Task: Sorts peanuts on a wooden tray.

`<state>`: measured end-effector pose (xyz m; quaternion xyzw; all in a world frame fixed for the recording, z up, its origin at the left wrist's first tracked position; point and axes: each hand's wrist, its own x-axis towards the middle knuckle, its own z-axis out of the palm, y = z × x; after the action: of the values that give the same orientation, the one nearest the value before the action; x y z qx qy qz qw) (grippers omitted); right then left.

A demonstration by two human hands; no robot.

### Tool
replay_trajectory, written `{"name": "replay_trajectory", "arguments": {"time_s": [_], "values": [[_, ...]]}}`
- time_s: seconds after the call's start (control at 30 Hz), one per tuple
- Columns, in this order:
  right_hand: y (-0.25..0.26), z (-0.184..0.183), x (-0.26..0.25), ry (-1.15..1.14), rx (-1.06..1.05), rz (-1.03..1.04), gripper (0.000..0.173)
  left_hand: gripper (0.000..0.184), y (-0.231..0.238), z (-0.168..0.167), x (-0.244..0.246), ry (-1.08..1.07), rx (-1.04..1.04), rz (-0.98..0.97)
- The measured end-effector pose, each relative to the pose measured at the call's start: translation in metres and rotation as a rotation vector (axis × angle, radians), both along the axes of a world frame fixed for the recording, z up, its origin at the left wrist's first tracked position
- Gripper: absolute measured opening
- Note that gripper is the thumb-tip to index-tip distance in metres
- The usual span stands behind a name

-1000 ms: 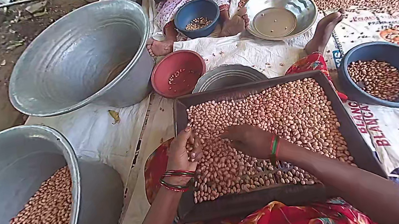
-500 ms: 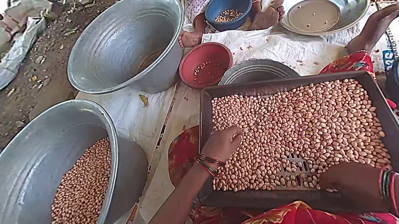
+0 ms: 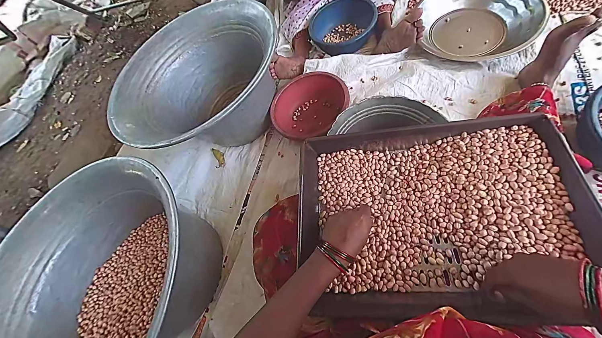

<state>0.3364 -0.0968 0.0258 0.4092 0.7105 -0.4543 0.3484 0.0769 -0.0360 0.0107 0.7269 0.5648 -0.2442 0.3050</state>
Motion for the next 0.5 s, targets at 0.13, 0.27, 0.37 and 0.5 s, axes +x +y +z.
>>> {"name": "replay_trajectory", "arguments": {"time_s": [0.13, 0.27, 0.37, 0.5], "values": [[-0.004, -0.002, 0.007, -0.005, -0.009, 0.021, 0.035, 0.043, -0.005, 0.001, -0.001, 0.032, -0.016, 0.019], [-0.004, -0.009, 0.013, -0.021, -0.038, 0.01, 0.034, 0.041, -0.004, 0.0, -0.008, -0.05, -0.016, 0.061], [0.001, -0.01, 0.009, -0.026, 0.002, 0.035, 0.036, 0.034, 0.002, 0.0, -0.024, -0.425, 0.097, 0.365], [0.04, -0.006, -0.01, 0.02, 0.178, 0.009, 0.035, 0.015, 0.009, 0.004, -0.033, -1.101, 0.154, 1.005]]}}
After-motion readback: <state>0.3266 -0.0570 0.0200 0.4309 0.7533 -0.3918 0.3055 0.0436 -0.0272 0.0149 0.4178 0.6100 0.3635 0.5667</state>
